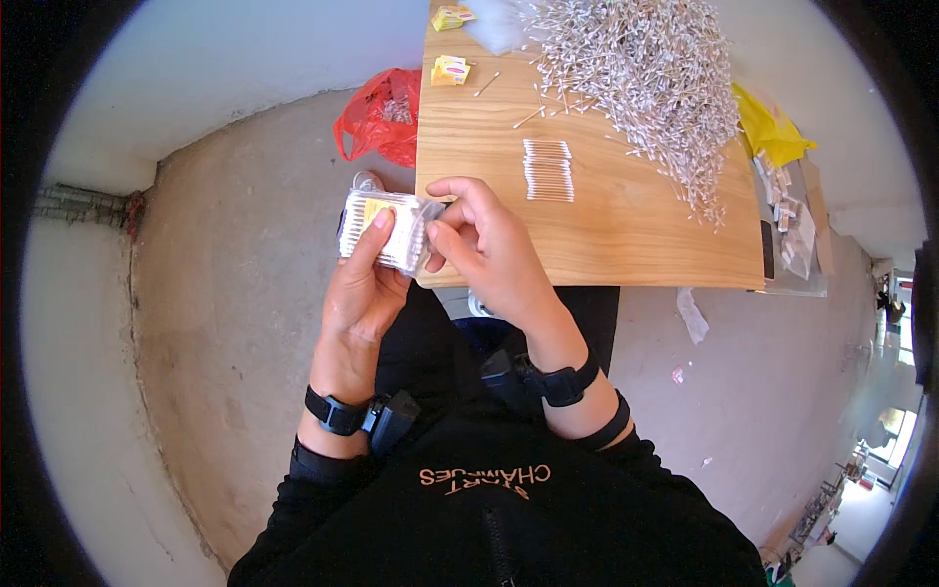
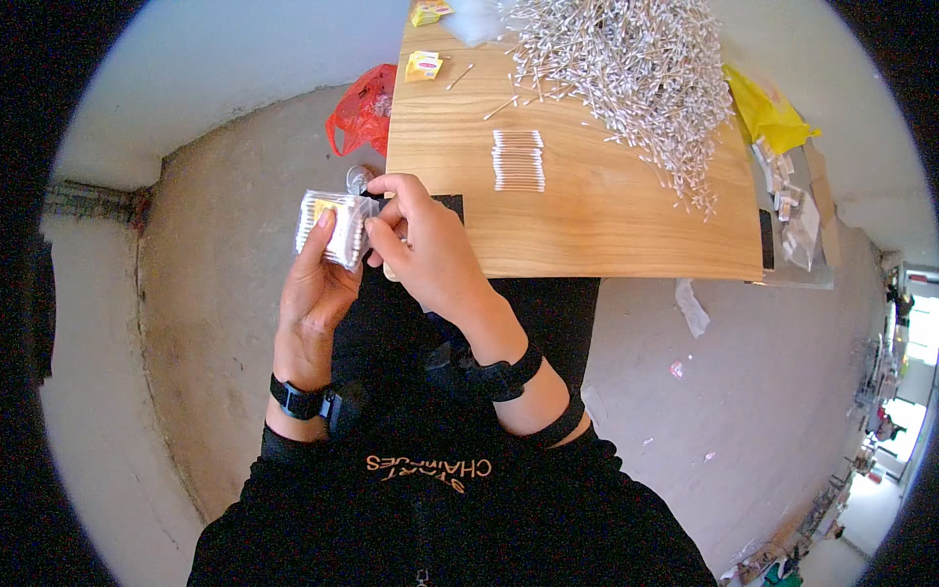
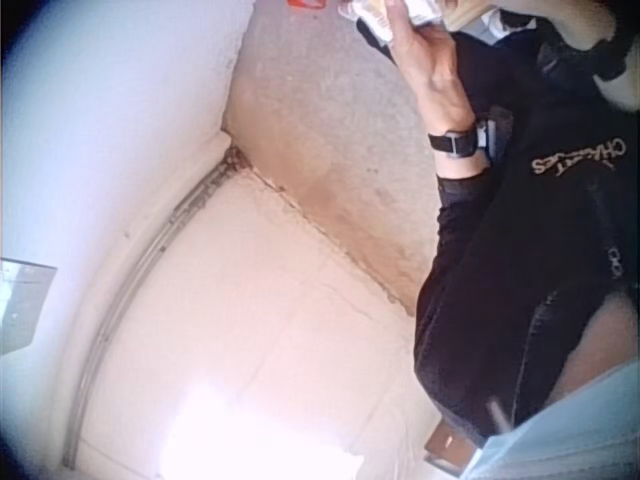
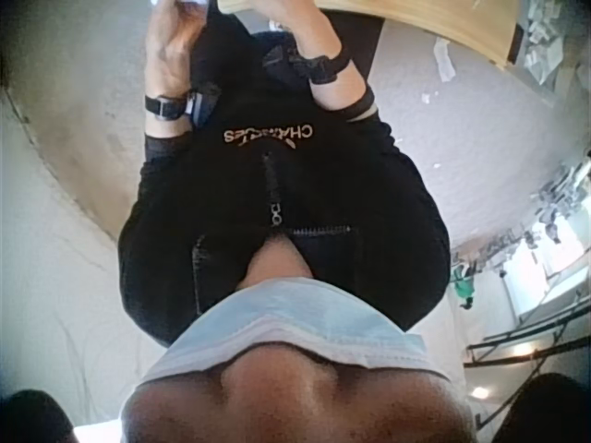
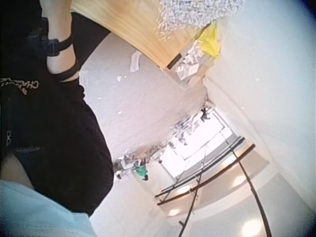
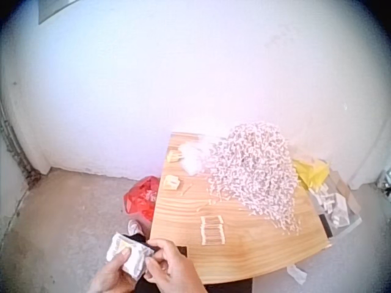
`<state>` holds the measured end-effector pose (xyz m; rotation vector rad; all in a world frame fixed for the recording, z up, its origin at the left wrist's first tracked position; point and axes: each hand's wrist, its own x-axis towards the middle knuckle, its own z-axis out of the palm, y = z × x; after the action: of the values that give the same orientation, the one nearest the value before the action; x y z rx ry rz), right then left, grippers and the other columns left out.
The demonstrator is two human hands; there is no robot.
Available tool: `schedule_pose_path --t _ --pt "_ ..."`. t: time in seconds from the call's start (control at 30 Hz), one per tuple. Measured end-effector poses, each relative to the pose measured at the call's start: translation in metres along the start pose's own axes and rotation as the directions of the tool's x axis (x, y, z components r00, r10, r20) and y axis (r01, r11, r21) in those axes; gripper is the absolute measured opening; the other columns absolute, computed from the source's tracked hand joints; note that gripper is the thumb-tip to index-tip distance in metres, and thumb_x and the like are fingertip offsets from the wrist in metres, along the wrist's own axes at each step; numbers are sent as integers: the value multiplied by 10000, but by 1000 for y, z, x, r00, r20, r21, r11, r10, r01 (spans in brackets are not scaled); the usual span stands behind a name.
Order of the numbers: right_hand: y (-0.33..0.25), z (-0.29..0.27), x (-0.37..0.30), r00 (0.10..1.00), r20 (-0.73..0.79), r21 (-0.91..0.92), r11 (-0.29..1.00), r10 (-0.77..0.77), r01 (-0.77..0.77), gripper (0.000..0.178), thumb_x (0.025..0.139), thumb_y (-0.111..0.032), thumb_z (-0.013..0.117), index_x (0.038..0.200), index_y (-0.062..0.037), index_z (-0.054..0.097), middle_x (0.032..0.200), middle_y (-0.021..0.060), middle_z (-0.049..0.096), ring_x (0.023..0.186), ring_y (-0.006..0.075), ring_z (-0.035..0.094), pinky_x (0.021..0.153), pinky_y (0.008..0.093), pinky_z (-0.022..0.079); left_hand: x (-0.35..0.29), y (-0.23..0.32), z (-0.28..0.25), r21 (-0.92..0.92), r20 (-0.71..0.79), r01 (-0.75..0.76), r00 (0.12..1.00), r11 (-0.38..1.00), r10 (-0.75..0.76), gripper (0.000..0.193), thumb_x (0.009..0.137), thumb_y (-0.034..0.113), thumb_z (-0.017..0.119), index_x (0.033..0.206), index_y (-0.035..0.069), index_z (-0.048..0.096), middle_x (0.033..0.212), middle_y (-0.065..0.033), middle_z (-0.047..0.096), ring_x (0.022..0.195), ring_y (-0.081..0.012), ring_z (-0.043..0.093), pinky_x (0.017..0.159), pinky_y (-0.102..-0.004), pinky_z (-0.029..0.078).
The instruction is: Sorting cotton swabs into uniform rows and placing them into small plastic bags with packaging cards.
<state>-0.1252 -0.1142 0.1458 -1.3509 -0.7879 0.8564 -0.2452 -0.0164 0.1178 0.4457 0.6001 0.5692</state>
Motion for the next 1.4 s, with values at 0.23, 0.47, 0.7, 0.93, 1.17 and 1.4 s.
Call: schedule_pose_path --t 0.23,0.47,0.7,0.93,1.17,1.4 --pt "7 -12 5 997 63 249 967 36 -50 304 894 -15 558 1182 5 463 776 41 569 649 106 597 616 224 471 2 -5 2 -36 24 48 999 998 -47 327 946 210 571 1216 39 504 1105 -104 643 1003 -188 643 869 -321 551" --pt "18 1 2 967 -168 28 980 -192 199 260 882 -61 634 1106 4 517 873 46 568 802 99 609 645 226 488 16 -9 5 -26 -5 -76 997 997 76 354 929 180 600 1251 77 496 1123 -69 634 1010 -169 629 846 -317 536" --pt "33 -5 6 994 -112 -20 1000 -18 16 215 868 -97 681 1024 -2 567 954 39 606 855 82 590 755 220 479 21 -21 7 9 -34 -70 997 998 70 392 905 139 632 1272 130 495 1088 -20 638 1028 -138 596 869 -308 481" --pt "40 -33 6 973 -219 46 996 -71 83 119 862 -96 664 938 -22 609 910 34 570 814 111 579 713 251 474 18 -19 -21 207 72 89 992 974 -106 363 878 170 671 1219 94 572 1131 -14 637 1051 -136 582 882 -299 449" --pt "43 -62 -1 967 8 -423 875 -254 233 118 825 -63 647 939 -40 630 913 91 570 861 220 586 733 312 477 32 -30 -6 827 406 -476 873 300 270 483 743 119 778 1182 35 596 853 -37 551 618 -86 441 614 -225 419" --pt "72 -67 -13 958 -191 -379 916 -213 128 140 843 -24 645 980 -15 623 948 64 590 899 164 602 805 284 494 50 -74 -16 853 290 -342 939 394 186 204 798 93 735 975 14 671 734 -8 581 612 -52 473 570 -210 413"
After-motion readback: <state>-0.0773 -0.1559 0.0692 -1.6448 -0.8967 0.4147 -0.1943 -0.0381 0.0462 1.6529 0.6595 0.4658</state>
